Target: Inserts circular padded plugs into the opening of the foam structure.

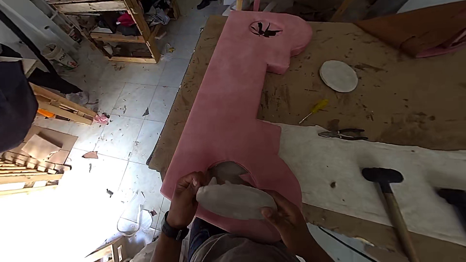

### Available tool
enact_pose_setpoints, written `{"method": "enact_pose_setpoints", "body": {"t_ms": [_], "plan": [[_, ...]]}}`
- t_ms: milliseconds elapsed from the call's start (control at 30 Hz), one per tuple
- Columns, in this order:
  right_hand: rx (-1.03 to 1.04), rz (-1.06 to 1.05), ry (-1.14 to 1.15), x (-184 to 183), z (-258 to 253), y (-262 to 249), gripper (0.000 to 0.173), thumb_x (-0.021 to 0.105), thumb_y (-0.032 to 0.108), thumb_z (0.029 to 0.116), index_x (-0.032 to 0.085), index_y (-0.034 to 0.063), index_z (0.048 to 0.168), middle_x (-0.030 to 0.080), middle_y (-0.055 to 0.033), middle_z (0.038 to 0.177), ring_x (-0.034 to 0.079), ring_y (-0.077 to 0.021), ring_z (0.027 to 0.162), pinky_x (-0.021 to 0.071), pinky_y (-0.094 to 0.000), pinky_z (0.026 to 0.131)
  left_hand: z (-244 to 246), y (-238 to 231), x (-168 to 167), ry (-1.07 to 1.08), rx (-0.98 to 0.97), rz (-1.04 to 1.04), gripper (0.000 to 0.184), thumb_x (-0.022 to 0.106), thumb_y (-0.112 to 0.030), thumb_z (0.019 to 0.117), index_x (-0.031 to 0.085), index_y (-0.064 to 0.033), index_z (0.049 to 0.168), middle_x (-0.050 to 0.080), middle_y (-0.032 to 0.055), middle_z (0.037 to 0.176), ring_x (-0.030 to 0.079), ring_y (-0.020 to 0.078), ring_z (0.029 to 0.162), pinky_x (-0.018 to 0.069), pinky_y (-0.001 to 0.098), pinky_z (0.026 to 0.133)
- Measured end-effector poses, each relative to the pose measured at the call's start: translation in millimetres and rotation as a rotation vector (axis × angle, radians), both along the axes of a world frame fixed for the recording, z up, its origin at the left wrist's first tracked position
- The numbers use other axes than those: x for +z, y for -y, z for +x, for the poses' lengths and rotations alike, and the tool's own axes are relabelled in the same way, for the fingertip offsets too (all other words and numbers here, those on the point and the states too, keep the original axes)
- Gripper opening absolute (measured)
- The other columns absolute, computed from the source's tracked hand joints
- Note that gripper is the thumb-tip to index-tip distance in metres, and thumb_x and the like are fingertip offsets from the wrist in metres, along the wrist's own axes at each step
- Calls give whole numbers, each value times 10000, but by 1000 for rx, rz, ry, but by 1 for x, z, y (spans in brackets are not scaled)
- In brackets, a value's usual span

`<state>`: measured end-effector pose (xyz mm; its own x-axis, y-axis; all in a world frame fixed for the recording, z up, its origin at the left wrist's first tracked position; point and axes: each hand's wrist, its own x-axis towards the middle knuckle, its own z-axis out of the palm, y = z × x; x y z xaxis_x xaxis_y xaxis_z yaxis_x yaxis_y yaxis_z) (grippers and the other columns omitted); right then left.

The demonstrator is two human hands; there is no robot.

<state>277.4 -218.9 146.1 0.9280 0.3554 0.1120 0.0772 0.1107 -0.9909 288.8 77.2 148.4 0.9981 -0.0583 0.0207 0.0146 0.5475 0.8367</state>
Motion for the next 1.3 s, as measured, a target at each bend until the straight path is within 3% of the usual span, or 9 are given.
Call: {"method": "enact_pose_setpoints", "body": {"t_ms": [100, 300, 467, 533, 633, 700, 800, 1000, 1300], "plan": [[36, -22, 91, 13, 4, 9, 390, 603, 399, 1036, 642, 183, 1358, 720, 16, 1215, 696, -93, 1084, 600, -278, 934, 8, -5, 12, 149, -153, 36, 283, 615, -370, 1022, 706, -140, 884, 648, -21, 853, 616, 92, 829, 515, 280, 765], [131, 45, 211, 32, 2, 43, 333, 588, 368, 1048, 654, 164, 1302, 720, -116, 1195, 710, -276, 1090, 618, -442, 930, 5, -6, 52, 252, -445, 229, 273, 647, -329, 1009, 700, -69, 946, 679, 65, 975, 636, 172, 980, 529, 354, 873], [102, -54, 203, 40, -3, 76, 382, 564, 425, 1053, 657, 157, 1309, 722, -11, 1164, 699, -96, 1043, 604, -271, 893, -21, -2, 65, 191, -514, 307, 253, 702, -336, 975, 702, -83, 976, 683, 81, 999, 648, 205, 997, 545, 377, 879], [151, -39, 210, 37, -3, 92, 379, 575, 411, 1051, 668, 128, 1285, 723, -44, 1153, 702, -123, 1037, 605, -299, 896, -35, 9, 63, 99, -570, 262, 294, 672, -343, 996, 683, -52, 1035, 670, 100, 1028, 657, 214, 991, 564, 383, 881], [271, 3, 226, 35, -3, 115, 356, 585, 387, 1049, 681, 112, 1253, 725, -70, 1147, 703, -150, 1053, 605, -325, 911, -60, 34, 60, -7, -587, 199, 296, 659, -315, 1009, 657, -41, 1121, 673, 105, 1002, 687, 191, 856, 610, 350, 762], [365, 28, 189, 33, -10, 126, 346, 590, 372, 1049, 678, 107, 1252, 723, -75, 1142, 703, -155, 1051, 606, -333, 916, -78, 50, 56, -1, -599, 233, 273, 656, -295, 1012, 676, -48, 1128, 676, 66, 999, 661, 128, 879, 576, 297, 794], [458, 56, 127, 25, -18, 138, 345, 597, 351, 1047, 676, 99, 1269, 728, -79, 1143, 709, -162, 1043, 607, -342, 915, -98, 66, 48, 75, -610, 245, 189, 690, -233, 991, 707, -47, 1017, 694, 79, 983, 657, 146, 945, 553, 322, 844], [456, 39, 106, 18, -23, 155, 387, 591, 395, 1043, 676, 89, 1265, 724, -64, 1106, 702, -115, 990, 605, -292, 863, -113, 87, 43, 62, -572, 141, 218, 657, -285, 1009, 671, -69, 993, 661, 25, 950, 628, 95, 908, 527, 283, 837], [367, 30, 64, 21, -24, 167, 405, 608, 421, 1031, 665, 119, 1294, 730, -9, 1037, 691, -36, 910, 591, -216, 790, -111, 130, 30, 178, -155, 23, 172, 649, -308, 997, 679, -143, 1038, 617, -31, 920, 588, 85, 877, 492, 272, 815]]}}
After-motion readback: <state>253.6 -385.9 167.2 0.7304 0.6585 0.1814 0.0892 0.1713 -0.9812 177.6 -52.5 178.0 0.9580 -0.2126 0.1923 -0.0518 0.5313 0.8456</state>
